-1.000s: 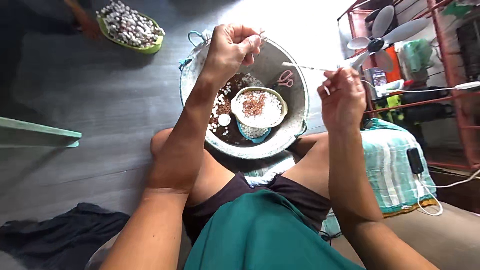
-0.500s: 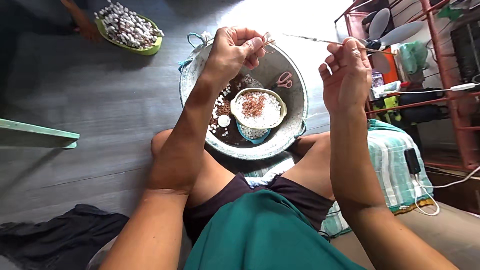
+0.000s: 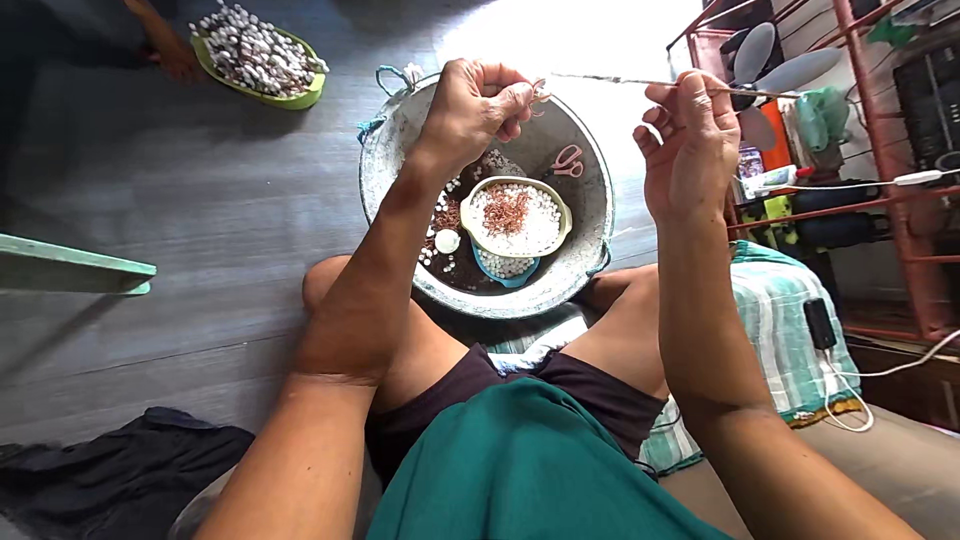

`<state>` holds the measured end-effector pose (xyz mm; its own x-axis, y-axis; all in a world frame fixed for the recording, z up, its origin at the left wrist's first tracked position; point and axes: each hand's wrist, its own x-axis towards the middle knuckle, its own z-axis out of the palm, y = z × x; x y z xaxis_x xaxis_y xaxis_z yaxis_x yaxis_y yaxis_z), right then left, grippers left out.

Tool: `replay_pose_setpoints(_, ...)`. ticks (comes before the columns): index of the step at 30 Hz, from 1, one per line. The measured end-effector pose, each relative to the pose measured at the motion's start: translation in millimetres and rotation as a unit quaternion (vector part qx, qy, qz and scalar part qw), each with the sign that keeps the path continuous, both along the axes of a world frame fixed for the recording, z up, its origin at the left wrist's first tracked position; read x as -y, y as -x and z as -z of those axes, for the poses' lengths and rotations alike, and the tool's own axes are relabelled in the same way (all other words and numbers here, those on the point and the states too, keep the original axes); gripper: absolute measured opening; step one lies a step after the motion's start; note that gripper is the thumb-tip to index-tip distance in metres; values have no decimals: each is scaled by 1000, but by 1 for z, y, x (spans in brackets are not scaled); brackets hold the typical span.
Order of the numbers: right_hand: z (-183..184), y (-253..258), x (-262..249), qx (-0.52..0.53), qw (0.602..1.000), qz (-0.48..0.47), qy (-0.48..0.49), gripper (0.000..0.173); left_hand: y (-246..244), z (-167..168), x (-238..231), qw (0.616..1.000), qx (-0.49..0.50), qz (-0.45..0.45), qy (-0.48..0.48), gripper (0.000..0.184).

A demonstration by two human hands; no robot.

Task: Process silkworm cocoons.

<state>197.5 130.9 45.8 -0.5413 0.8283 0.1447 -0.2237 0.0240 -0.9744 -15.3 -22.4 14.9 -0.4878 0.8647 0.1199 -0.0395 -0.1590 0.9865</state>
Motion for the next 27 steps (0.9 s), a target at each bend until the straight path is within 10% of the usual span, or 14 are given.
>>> replay_pose_setpoints(27, 5, -2, 3, 1, 1000, 8, -24, 16, -2, -1, 0, 998, -61, -3, 5, 6)
